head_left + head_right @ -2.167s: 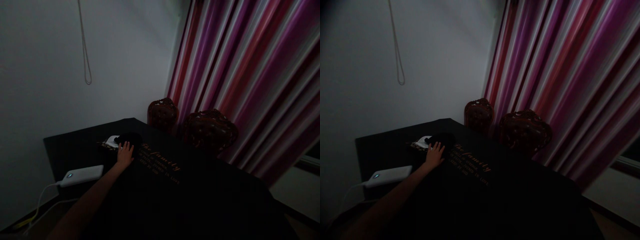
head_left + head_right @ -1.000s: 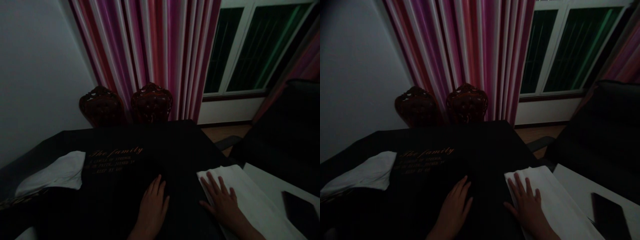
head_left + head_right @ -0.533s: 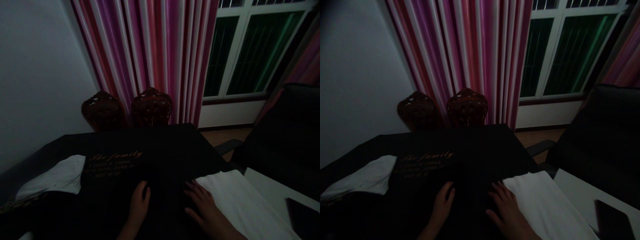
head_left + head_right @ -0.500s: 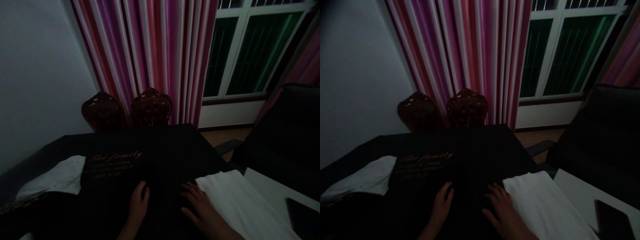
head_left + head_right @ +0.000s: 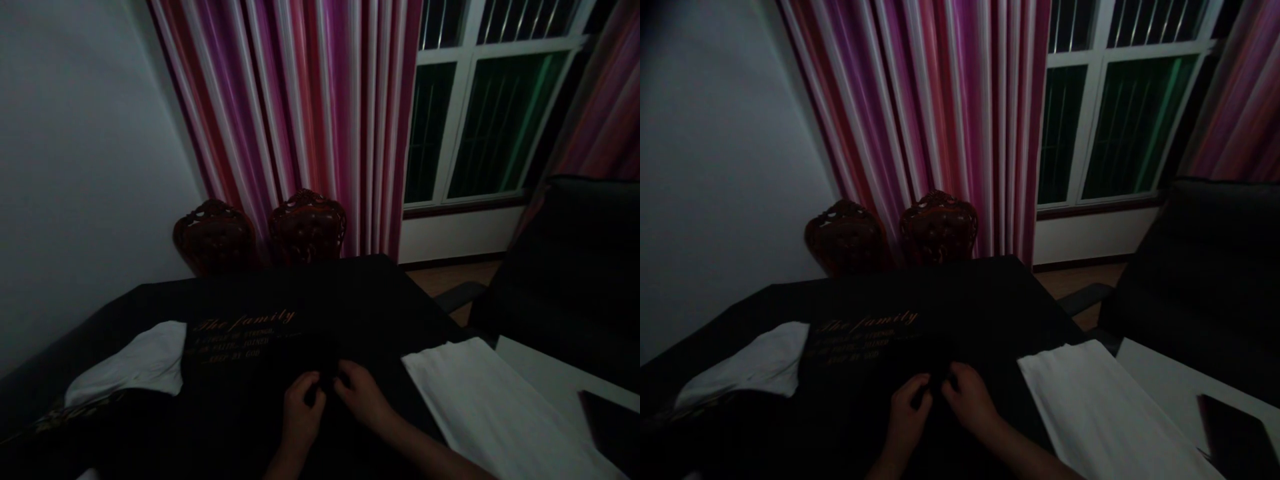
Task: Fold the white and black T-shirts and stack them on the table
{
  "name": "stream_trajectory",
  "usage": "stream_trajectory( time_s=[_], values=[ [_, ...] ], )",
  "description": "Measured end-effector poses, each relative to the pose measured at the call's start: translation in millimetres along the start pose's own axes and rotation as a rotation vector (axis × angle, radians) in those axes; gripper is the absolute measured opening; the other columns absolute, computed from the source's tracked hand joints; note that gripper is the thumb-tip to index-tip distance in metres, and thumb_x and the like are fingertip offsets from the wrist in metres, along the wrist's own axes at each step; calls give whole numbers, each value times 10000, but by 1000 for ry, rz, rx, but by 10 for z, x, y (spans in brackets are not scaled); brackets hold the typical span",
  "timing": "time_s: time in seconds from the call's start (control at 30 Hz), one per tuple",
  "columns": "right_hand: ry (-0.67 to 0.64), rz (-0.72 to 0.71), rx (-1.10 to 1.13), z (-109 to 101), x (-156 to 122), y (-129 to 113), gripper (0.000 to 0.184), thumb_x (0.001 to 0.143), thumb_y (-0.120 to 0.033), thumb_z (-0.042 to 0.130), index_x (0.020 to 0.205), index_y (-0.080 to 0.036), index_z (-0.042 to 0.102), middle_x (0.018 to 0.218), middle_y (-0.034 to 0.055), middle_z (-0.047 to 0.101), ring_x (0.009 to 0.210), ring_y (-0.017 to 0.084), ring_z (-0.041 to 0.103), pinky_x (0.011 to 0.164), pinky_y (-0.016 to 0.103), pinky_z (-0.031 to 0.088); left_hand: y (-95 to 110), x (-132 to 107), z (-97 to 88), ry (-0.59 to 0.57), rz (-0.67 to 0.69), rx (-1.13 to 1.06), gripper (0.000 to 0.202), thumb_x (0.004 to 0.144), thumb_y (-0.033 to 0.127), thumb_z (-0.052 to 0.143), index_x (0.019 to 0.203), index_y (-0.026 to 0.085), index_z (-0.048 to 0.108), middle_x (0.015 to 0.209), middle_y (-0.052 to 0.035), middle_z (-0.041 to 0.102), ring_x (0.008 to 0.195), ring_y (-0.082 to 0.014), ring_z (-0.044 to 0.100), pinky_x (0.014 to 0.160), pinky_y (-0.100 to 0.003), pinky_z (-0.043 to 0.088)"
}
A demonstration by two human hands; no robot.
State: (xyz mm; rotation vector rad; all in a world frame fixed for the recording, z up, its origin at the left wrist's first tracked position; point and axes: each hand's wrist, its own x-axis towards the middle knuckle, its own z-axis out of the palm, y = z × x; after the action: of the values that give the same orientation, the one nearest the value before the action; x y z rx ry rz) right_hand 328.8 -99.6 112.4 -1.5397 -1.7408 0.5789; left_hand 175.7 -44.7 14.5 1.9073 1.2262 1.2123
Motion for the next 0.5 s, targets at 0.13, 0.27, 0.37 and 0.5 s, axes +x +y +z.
stream_trajectory(
  time_s=[0.13,0.27,0.37,0.5],
  values=[
    [131,-26,-1,-239,108,-28,303,929,-391,545,1126,-164,586,1119,60,589,939,205,590,804,374,520,212,110,-401,183,-85,-26,294,775,359,491,904,172,677,942,-107,721,904,-267,680,820,-406,563],
    [351,-70,-29,-830,281,-29,277,942,-358,398,1009,-170,590,844,23,590,767,174,553,674,295,462,652,362,-1173,394,-39,-8,279,812,332,437,942,199,644,953,-51,702,925,-224,653,822,-339,538],
    [567,-174,-195,-1370,244,-234,221,901,-335,400,923,-192,567,712,0,547,647,164,528,594,275,397,1064,560,-1726,332,85,165,246,837,307,407,899,222,629,856,-6,670,827,-195,636,730,-296,520],
    [758,-286,-543,-1902,-13,-664,230,906,-357,411,961,-195,566,689,27,550,546,180,518,533,297,351,1545,653,-2179,366,286,522,264,885,346,391,1019,253,600,874,-3,635,742,-203,609,693,-334,490]
  ],
)
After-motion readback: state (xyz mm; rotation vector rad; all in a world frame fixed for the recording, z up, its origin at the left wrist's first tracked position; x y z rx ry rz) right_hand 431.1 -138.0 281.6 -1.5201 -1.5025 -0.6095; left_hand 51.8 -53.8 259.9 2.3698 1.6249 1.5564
